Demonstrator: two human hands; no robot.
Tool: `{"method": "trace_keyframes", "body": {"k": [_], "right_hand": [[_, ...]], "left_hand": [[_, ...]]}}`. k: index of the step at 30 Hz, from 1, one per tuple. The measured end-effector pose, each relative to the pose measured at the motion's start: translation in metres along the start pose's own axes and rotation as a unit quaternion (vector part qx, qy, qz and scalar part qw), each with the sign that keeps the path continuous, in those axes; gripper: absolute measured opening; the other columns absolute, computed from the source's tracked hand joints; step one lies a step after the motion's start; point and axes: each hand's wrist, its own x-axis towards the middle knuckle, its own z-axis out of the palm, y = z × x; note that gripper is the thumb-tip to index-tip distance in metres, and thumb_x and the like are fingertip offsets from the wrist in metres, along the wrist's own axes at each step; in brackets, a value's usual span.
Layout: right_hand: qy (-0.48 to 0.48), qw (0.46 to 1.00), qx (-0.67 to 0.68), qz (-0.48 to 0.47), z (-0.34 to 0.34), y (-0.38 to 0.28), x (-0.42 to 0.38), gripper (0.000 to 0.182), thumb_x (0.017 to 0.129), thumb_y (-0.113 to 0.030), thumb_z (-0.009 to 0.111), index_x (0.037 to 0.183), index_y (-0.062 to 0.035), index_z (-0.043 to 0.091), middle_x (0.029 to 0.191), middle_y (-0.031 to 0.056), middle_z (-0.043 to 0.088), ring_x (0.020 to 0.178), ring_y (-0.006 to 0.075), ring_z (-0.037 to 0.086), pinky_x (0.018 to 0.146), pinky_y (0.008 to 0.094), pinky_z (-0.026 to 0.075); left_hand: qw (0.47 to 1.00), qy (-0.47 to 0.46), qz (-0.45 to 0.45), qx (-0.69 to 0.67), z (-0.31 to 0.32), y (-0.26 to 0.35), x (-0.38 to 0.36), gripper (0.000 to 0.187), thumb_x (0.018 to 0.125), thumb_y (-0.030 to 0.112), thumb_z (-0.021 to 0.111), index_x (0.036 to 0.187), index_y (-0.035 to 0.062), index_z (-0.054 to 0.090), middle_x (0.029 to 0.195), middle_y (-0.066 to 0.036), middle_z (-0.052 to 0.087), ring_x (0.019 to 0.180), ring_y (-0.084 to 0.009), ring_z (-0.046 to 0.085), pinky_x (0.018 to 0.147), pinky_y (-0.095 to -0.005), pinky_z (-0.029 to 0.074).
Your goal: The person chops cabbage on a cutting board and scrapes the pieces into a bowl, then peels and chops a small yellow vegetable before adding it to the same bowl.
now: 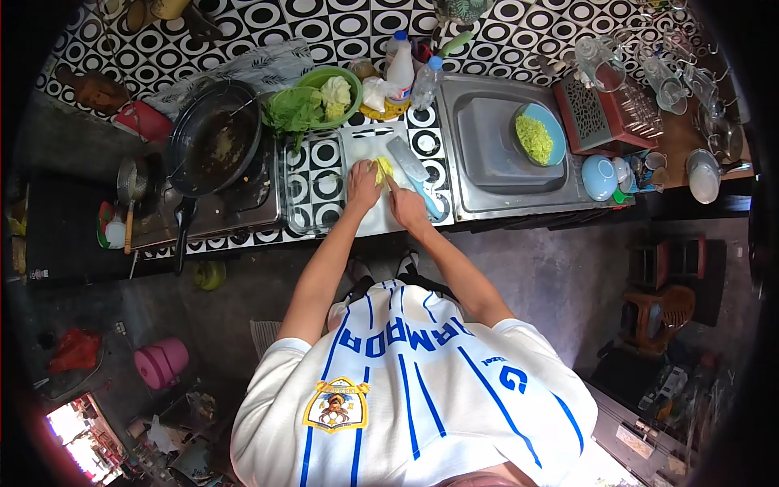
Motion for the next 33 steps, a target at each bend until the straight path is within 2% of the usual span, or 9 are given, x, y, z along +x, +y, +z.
{"method": "trace_keyframes", "body": {"k": [8, 17, 20, 26, 29, 33], "right_hand": [[0.000, 1.000, -0.004, 0.003, 0.010, 0.000, 0.009, 0.050, 0.094, -0.017, 0.053, 0.143, -0.0109, 0.048, 0.074, 0.0218, 0.068, 0.067, 0.0401, 0.067, 0.063, 0.0517, 0.053], [-0.089, 0.993, -0.073, 0.021, 0.015, 0.004, 0.015, 0.070, 0.091, -0.013, 0.052, 0.156, -0.0143, 0.027, 0.071, 0.0228, 0.068, 0.064, 0.0407, 0.067, 0.062, 0.0521, 0.054], [-0.088, 0.993, -0.076, 0.011, 0.019, 0.009, 0.016, 0.070, 0.091, -0.012, 0.051, 0.156, -0.0147, 0.027, 0.072, 0.0237, 0.068, 0.064, 0.0413, 0.067, 0.063, 0.0518, 0.054], [-0.092, 0.994, -0.064, 0.007, 0.018, 0.009, 0.019, 0.071, 0.091, -0.013, 0.051, 0.157, -0.0186, 0.025, 0.076, 0.0249, 0.069, 0.066, 0.0416, 0.068, 0.066, 0.0521, 0.055], [-0.087, 0.994, -0.058, 0.007, 0.018, 0.010, 0.019, 0.072, 0.091, -0.014, 0.051, 0.158, -0.0206, 0.024, 0.075, 0.0249, 0.069, 0.066, 0.0416, 0.068, 0.065, 0.0523, 0.054], [-0.097, 0.994, -0.057, 0.007, 0.013, 0.009, 0.017, 0.073, 0.092, -0.013, 0.051, 0.158, -0.0214, 0.023, 0.074, 0.0252, 0.068, 0.065, 0.0416, 0.068, 0.064, 0.0528, 0.054]], "left_hand": [[0.999, -0.040, -0.019, 0.009, 0.009, -0.005, 0.005, 0.059, 0.081, 0.022, 0.073, 0.135, 0.0043, 0.056, 0.136, -0.013, 0.048, 0.133, -0.0321, 0.039, 0.110, -0.0463, 0.034], [0.993, -0.095, -0.050, 0.038, -0.002, 0.008, 0.006, 0.062, 0.083, 0.025, 0.073, 0.139, 0.0073, 0.054, 0.138, -0.013, 0.047, 0.132, -0.0318, 0.041, 0.108, -0.0470, 0.035], [0.995, -0.075, -0.039, 0.054, 0.003, 0.006, 0.006, 0.062, 0.082, 0.025, 0.074, 0.139, 0.0072, 0.054, 0.135, -0.012, 0.048, 0.127, -0.0318, 0.045, 0.107, -0.0447, 0.038], [0.994, -0.090, -0.035, 0.059, 0.003, 0.005, 0.008, 0.062, 0.083, 0.021, 0.073, 0.140, 0.0085, 0.052, 0.131, -0.013, 0.049, 0.123, -0.0332, 0.048, 0.101, -0.0411, 0.046], [0.995, -0.073, -0.032, 0.058, 0.005, 0.004, 0.006, 0.059, 0.082, 0.025, 0.075, 0.136, 0.0076, 0.056, 0.122, -0.010, 0.050, 0.120, -0.0301, 0.049, 0.101, -0.0406, 0.044], [0.995, -0.083, -0.037, 0.047, -0.001, 0.005, 0.006, 0.059, 0.082, 0.026, 0.075, 0.135, 0.0081, 0.057, 0.122, -0.010, 0.050, 0.120, -0.0299, 0.049, 0.101, -0.0407, 0.045]]}}
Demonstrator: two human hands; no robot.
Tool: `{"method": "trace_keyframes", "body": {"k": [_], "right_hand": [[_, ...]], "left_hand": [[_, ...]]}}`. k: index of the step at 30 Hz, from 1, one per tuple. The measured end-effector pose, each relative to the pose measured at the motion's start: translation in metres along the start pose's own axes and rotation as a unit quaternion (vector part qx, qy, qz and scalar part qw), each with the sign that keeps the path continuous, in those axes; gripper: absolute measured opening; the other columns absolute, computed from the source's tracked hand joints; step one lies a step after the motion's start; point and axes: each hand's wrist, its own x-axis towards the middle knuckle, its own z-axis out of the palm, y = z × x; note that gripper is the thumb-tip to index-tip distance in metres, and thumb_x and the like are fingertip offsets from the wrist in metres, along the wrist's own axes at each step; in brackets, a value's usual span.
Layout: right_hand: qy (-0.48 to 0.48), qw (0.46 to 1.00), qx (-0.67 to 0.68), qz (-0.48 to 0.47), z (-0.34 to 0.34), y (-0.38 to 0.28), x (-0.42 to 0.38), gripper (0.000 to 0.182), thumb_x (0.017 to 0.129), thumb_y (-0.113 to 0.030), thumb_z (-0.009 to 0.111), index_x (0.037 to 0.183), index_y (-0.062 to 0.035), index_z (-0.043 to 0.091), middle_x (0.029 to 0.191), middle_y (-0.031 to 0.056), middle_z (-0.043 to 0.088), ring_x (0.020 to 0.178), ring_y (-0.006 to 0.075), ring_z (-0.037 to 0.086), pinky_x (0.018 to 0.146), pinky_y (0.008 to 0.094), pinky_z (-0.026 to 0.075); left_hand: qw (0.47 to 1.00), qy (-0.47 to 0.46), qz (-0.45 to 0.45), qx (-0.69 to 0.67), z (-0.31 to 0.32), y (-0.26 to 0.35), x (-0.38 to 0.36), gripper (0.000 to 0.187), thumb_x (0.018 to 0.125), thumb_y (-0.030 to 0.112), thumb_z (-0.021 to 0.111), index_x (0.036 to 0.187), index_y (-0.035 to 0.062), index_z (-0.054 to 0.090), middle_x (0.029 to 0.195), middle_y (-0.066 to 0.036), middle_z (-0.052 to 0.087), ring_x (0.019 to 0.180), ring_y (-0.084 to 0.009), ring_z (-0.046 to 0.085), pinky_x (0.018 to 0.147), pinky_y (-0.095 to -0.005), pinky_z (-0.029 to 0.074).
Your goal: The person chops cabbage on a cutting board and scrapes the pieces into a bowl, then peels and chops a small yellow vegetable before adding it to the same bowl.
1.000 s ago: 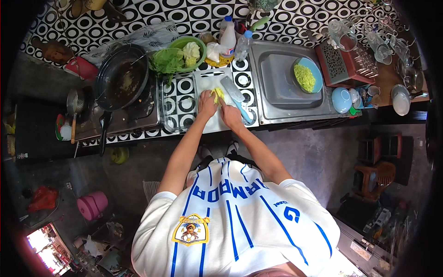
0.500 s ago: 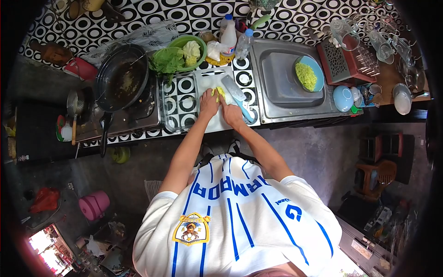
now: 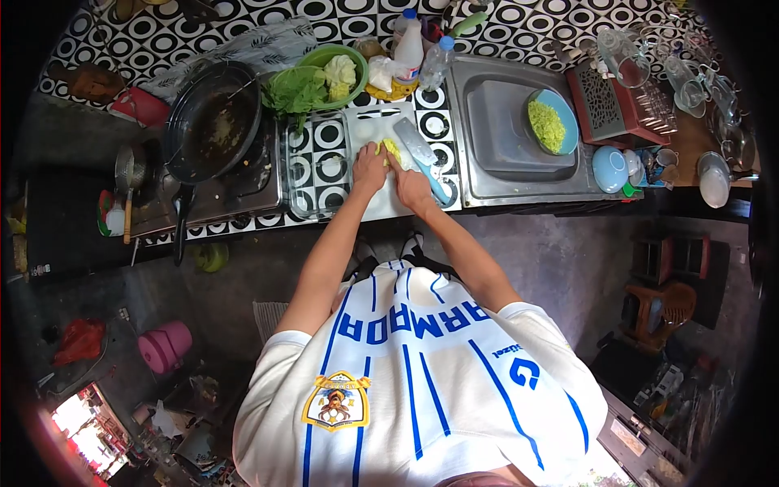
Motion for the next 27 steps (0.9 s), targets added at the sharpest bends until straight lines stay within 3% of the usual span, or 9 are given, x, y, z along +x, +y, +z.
{"method": "trace_keyframes", "body": {"k": [5, 11, 22, 27], "right_hand": [[-0.034, 0.999, -0.001, 0.019, -0.009, -0.002, -0.010, 0.074, 0.091, -0.013, 0.052, 0.158, -0.0236, 0.023, 0.084, 0.0241, 0.070, 0.074, 0.0399, 0.070, 0.070, 0.0504, 0.056], [0.009, 1.000, 0.019, 0.000, -0.007, 0.000, -0.036, 0.077, 0.089, -0.010, 0.053, 0.158, -0.0202, 0.023, 0.068, 0.0242, 0.067, 0.060, 0.0411, 0.066, 0.060, 0.0527, 0.053], [0.025, 1.000, 0.005, 0.002, 0.006, 0.003, 0.010, 0.073, 0.092, -0.015, 0.052, 0.158, -0.0239, 0.022, 0.071, 0.0237, 0.068, 0.063, 0.0409, 0.067, 0.062, 0.0536, 0.053], [-0.029, 0.999, 0.018, 0.027, -0.012, -0.001, -0.031, 0.077, 0.091, -0.015, 0.052, 0.159, -0.0245, 0.018, 0.073, 0.0221, 0.069, 0.065, 0.0381, 0.069, 0.061, 0.0511, 0.054]], "left_hand": [[1.000, -0.003, -0.001, 0.002, -0.001, 0.003, 0.001, 0.060, 0.081, 0.027, 0.077, 0.135, 0.0077, 0.057, 0.123, -0.010, 0.050, 0.121, -0.0301, 0.048, 0.101, -0.0408, 0.045], [1.000, 0.007, 0.000, -0.002, 0.002, 0.002, 0.000, 0.060, 0.081, 0.028, 0.077, 0.134, 0.0072, 0.057, 0.124, -0.010, 0.051, 0.120, -0.0297, 0.048, 0.101, -0.0403, 0.045], [1.000, 0.012, -0.008, -0.014, 0.004, 0.001, 0.000, 0.059, 0.082, 0.028, 0.076, 0.134, 0.0076, 0.057, 0.126, -0.010, 0.050, 0.122, -0.0304, 0.047, 0.103, -0.0406, 0.043], [1.000, -0.007, -0.012, -0.013, 0.001, 0.003, -0.001, 0.062, 0.082, 0.028, 0.075, 0.136, 0.0072, 0.055, 0.131, -0.011, 0.049, 0.124, -0.0316, 0.046, 0.104, -0.0409, 0.043]]}}
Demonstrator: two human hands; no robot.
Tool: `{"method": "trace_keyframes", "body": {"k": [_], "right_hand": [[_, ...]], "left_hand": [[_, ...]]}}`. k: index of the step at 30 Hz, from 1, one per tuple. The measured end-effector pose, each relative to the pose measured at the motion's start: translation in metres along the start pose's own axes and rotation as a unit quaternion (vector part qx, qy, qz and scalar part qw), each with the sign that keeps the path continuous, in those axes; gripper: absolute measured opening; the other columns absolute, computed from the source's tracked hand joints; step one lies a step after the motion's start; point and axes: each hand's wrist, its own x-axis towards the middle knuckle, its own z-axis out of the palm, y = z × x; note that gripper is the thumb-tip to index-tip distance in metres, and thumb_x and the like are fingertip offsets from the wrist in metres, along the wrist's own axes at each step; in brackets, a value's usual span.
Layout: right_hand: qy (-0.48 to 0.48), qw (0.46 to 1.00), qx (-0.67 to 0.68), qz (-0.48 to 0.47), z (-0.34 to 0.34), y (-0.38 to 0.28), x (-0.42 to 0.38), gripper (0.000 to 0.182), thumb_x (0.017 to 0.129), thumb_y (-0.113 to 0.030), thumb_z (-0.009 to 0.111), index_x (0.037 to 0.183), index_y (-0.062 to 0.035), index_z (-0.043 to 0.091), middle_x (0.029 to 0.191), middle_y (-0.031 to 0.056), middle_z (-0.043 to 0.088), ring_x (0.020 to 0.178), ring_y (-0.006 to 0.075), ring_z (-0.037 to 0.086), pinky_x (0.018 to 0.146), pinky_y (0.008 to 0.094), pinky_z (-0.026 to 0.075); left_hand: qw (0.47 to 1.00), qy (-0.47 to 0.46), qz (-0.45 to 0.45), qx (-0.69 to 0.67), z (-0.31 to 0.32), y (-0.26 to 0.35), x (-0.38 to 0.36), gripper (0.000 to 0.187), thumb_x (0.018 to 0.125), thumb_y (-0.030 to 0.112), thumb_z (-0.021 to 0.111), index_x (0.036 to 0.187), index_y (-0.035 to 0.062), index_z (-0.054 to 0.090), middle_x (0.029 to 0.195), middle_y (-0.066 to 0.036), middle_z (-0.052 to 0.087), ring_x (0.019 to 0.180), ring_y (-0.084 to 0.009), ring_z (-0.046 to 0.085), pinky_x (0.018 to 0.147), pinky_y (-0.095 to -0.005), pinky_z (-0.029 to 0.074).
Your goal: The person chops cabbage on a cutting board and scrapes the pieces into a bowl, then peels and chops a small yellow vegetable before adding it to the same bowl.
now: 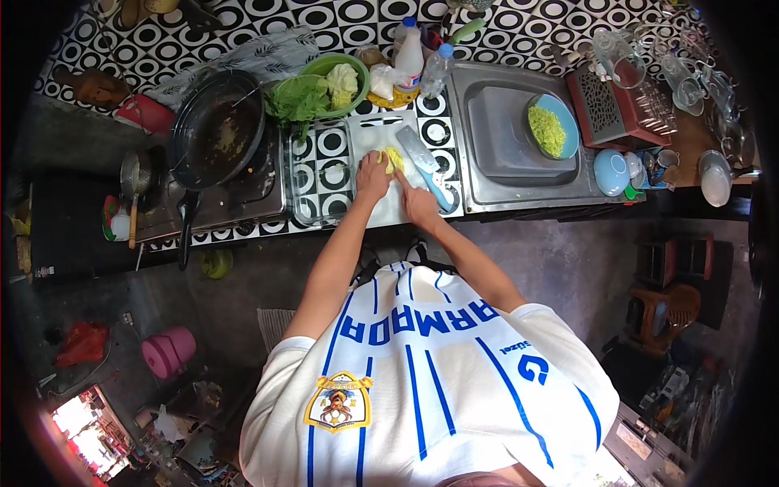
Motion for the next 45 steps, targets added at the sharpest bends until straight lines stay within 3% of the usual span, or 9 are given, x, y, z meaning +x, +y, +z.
{"method": "trace_keyframes", "body": {"k": [4, 11, 19, 28, 33, 36, 40, 45], "right_hand": [[-0.025, 1.000, -0.017, 0.008, 0.003, 0.005, -0.025, 0.078, 0.091, -0.014, 0.053, 0.160, -0.0241, 0.016, 0.073, 0.0212, 0.069, 0.064, 0.0373, 0.069, 0.061, 0.0509, 0.054], [0.035, 0.999, -0.015, -0.023, 0.022, 0.006, 0.042, 0.077, 0.092, -0.014, 0.051, 0.160, -0.0246, 0.017, 0.073, 0.0238, 0.068, 0.063, 0.0403, 0.067, 0.061, 0.0525, 0.054], [0.013, 1.000, -0.017, -0.009, 0.011, 0.011, -0.014, 0.077, 0.091, -0.012, 0.051, 0.160, -0.0225, 0.017, 0.071, 0.0245, 0.067, 0.061, 0.0408, 0.066, 0.059, 0.0535, 0.053], [0.040, 0.998, -0.043, -0.032, 0.021, 0.008, 0.020, 0.075, 0.092, -0.014, 0.052, 0.159, -0.0231, 0.018, 0.069, 0.0209, 0.067, 0.058, 0.0380, 0.066, 0.056, 0.0513, 0.053], [0.028, 0.998, -0.037, -0.032, 0.017, 0.011, -0.016, 0.078, 0.092, -0.015, 0.053, 0.160, -0.0234, 0.016, 0.067, 0.0198, 0.067, 0.057, 0.0360, 0.066, 0.055, 0.0500, 0.053], [0.019, 0.998, -0.055, -0.025, 0.015, 0.007, -0.004, 0.078, 0.092, -0.014, 0.052, 0.160, -0.0228, 0.015, 0.067, 0.0198, 0.067, 0.058, 0.0360, 0.067, 0.055, 0.0496, 0.054], [0.074, 0.995, -0.051, -0.051, 0.030, 0.008, 0.034, 0.078, 0.092, -0.014, 0.052, 0.160, -0.0238, 0.016, 0.068, 0.0197, 0.067, 0.059, 0.0362, 0.067, 0.057, 0.0492, 0.054], [0.042, 0.997, -0.057, -0.034, 0.020, 0.012, 0.007, 0.078, 0.091, -0.012, 0.052, 0.160, -0.0262, 0.018, 0.068, 0.0179, 0.068, 0.060, 0.0341, 0.068, 0.057, 0.0476, 0.055]], "left_hand": [[1.000, 0.003, -0.004, 0.000, 0.003, 0.000, -0.003, 0.063, 0.082, 0.028, 0.075, 0.138, 0.0070, 0.054, 0.132, -0.011, 0.048, 0.125, -0.0315, 0.046, 0.105, -0.0411, 0.042], [1.000, -0.003, 0.004, 0.019, 0.005, -0.003, 0.000, 0.064, 0.082, 0.027, 0.076, 0.139, 0.0067, 0.053, 0.136, -0.013, 0.047, 0.126, -0.0337, 0.046, 0.105, -0.0423, 0.044], [1.000, -0.019, 0.006, 0.006, 0.006, 0.001, -0.005, 0.067, 0.081, 0.030, 0.078, 0.139, 0.0072, 0.053, 0.135, -0.011, 0.046, 0.127, -0.0314, 0.045, 0.106, -0.0403, 0.042], [1.000, -0.012, 0.019, 0.003, 0.001, -0.001, -0.007, 0.067, 0.081, 0.028, 0.077, 0.139, 0.0061, 0.052, 0.137, -0.012, 0.047, 0.126, -0.0329, 0.046, 0.105, -0.0414, 0.044], [1.000, -0.007, 0.028, 0.005, 0.002, -0.003, -0.006, 0.067, 0.081, 0.027, 0.076, 0.139, 0.0057, 0.051, 0.137, -0.013, 0.046, 0.127, -0.0337, 0.046, 0.104, -0.0420, 0.045], [1.000, 0.005, 0.030, 0.003, 0.008, -0.004, -0.007, 0.066, 0.082, 0.029, 0.076, 0.138, 0.0031, 0.052, 0.134, -0.013, 0.048, 0.129, -0.0334, 0.044, 0.109, -0.0421, 0.038], [1.000, -0.019, 0.017, 0.000, 0.004, 0.000, -0.011, 0.068, 0.083, 0.029, 0.075, 0.141, 0.0030, 0.049, 0.140, -0.015, 0.043, 0.134, -0.0342, 0.040, 0.110, -0.0415, 0.037], [0.999, -0.034, -0.021, -0.018, 0.000, 0.003, -0.010, 0.073, 0.086, 0.029, 0.074, 0.147, 0.0034, 0.043, 0.157, -0.018, 0.023, 0.144, -0.0358, 0.029, 0.117, -0.0421, 0.030]]}}
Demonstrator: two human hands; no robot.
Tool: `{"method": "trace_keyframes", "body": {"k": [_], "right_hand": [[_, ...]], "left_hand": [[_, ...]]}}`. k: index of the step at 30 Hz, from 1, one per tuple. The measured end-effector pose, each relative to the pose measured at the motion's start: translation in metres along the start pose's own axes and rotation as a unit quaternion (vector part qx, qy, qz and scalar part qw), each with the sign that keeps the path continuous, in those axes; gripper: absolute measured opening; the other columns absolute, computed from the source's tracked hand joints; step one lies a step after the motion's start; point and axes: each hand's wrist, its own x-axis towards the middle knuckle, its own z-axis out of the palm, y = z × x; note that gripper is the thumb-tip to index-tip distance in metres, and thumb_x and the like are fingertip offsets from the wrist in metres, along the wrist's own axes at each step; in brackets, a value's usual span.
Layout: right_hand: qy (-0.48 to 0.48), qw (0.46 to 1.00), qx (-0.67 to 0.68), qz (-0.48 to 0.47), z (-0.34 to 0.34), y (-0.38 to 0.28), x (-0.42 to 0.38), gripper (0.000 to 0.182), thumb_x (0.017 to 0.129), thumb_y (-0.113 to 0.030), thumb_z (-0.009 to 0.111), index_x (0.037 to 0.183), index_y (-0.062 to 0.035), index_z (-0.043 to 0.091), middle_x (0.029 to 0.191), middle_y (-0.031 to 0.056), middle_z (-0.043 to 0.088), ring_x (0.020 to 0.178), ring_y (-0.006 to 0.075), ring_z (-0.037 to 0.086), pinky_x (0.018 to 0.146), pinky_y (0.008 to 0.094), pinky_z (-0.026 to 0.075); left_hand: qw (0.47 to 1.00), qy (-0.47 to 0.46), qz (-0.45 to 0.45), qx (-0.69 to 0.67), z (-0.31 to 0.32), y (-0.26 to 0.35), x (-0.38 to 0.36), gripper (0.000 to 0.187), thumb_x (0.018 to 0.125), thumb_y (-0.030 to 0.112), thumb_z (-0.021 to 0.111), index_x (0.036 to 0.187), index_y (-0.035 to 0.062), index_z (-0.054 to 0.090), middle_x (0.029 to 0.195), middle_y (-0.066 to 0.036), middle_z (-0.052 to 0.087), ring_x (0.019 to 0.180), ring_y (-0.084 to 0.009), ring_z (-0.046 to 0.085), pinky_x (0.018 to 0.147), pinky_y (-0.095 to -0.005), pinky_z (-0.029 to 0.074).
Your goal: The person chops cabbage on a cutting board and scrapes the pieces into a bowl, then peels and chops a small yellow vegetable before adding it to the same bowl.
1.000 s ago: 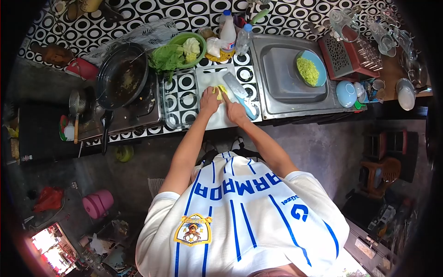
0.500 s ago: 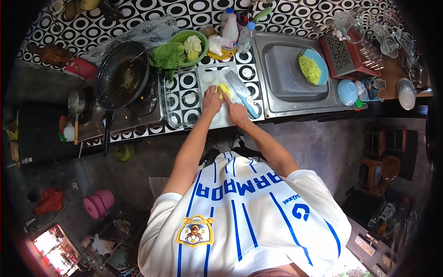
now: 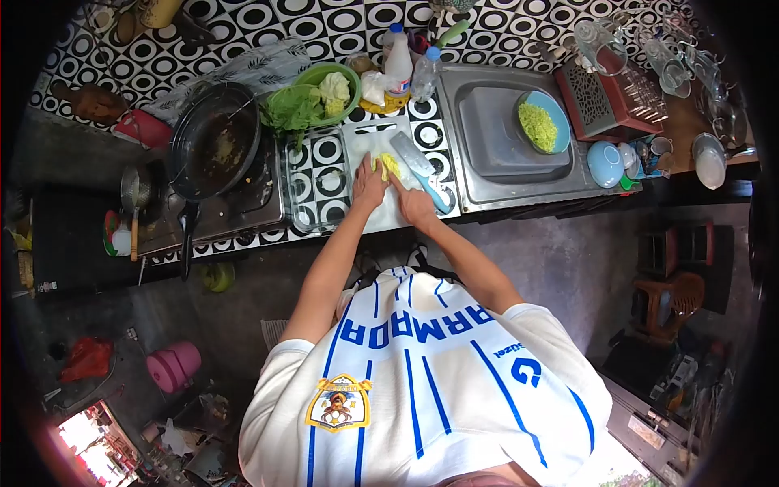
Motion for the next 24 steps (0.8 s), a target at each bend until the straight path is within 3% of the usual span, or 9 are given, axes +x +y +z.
{"method": "trace_keyframes", "body": {"k": [3, 9, 15, 18, 22, 24], "right_hand": [[-0.030, 0.999, -0.017, 0.014, -0.014, -0.002, -0.035, 0.079, 0.090, -0.011, 0.053, 0.159, -0.0267, 0.019, 0.068, 0.0173, 0.068, 0.060, 0.0327, 0.069, 0.057, 0.0467, 0.055], [-0.017, 0.999, -0.029, -0.005, -0.006, 0.003, -0.029, 0.082, 0.089, -0.014, 0.055, 0.160, -0.0261, 0.017, 0.064, 0.0164, 0.066, 0.056, 0.0324, 0.066, 0.054, 0.0461, 0.053], [0.030, 0.999, -0.021, -0.025, 0.009, 0.000, 0.022, 0.078, 0.091, -0.015, 0.053, 0.160, -0.0252, 0.017, 0.066, 0.0170, 0.067, 0.057, 0.0321, 0.066, 0.054, 0.0466, 0.053], [0.023, 0.999, -0.016, -0.028, 0.005, 0.002, 0.000, 0.078, 0.091, -0.015, 0.053, 0.160, -0.0240, 0.018, 0.066, 0.0173, 0.067, 0.056, 0.0327, 0.066, 0.053, 0.0476, 0.053], [-0.052, 0.999, -0.008, -0.008, -0.014, 0.006, -0.054, 0.080, 0.090, -0.013, 0.054, 0.160, -0.0227, 0.017, 0.062, 0.0171, 0.066, 0.053, 0.0331, 0.065, 0.052, 0.0485, 0.052], [-0.040, 0.999, -0.018, -0.018, -0.013, 0.008, -0.057, 0.082, 0.088, -0.012, 0.055, 0.160, -0.0226, 0.017, 0.060, 0.0172, 0.064, 0.051, 0.0331, 0.064, 0.051, 0.0485, 0.051]], "left_hand": [[1.000, -0.009, -0.021, 0.010, -0.002, 0.001, 0.002, 0.076, 0.087, 0.029, 0.074, 0.149, 0.0034, 0.039, 0.162, -0.021, 0.013, 0.148, -0.0379, 0.021, 0.120, -0.0424, 0.026], [1.000, 0.000, -0.029, 0.007, 0.004, -0.002, 0.004, 0.078, 0.086, 0.027, 0.074, 0.149, -0.0007, 0.037, 0.160, -0.026, 0.013, 0.148, -0.0424, 0.018, 0.120, -0.0431, 0.025], [0.994, 0.046, 0.089, 0.051, 0.015, -0.010, -0.010, 0.071, 0.090, 0.022, 0.068, 0.149, -0.0011, 0.036, 0.159, -0.019, 0.026, 0.148, -0.0363, 0.024, 0.119, -0.0458, 0.027], [0.994, 0.028, 0.076, 0.073, 0.016, -0.009, -0.014, 0.064, 0.093, 0.024, 0.062, 0.147, -0.0025, 0.039, 0.159, -0.017, 0.030, 0.147, -0.0365, 0.027, 0.119, -0.0478, 0.027], [0.998, 0.022, 0.016, 0.049, 0.009, 0.006, -0.011, 0.064, 0.095, 0.030, 0.059, 0.147, -0.0022, 0.040, 0.160, -0.013, 0.028, 0.148, -0.0352, 0.024, 0.119, -0.0507, 0.026], [0.999, 0.021, 0.000, 0.045, 0.008, 0.006, -0.010, 0.064, 0.096, 0.032, 0.058, 0.148, -0.0014, 0.040, 0.161, -0.009, 0.027, 0.150, -0.0333, 0.021, 0.119, -0.0519, 0.024]]}}
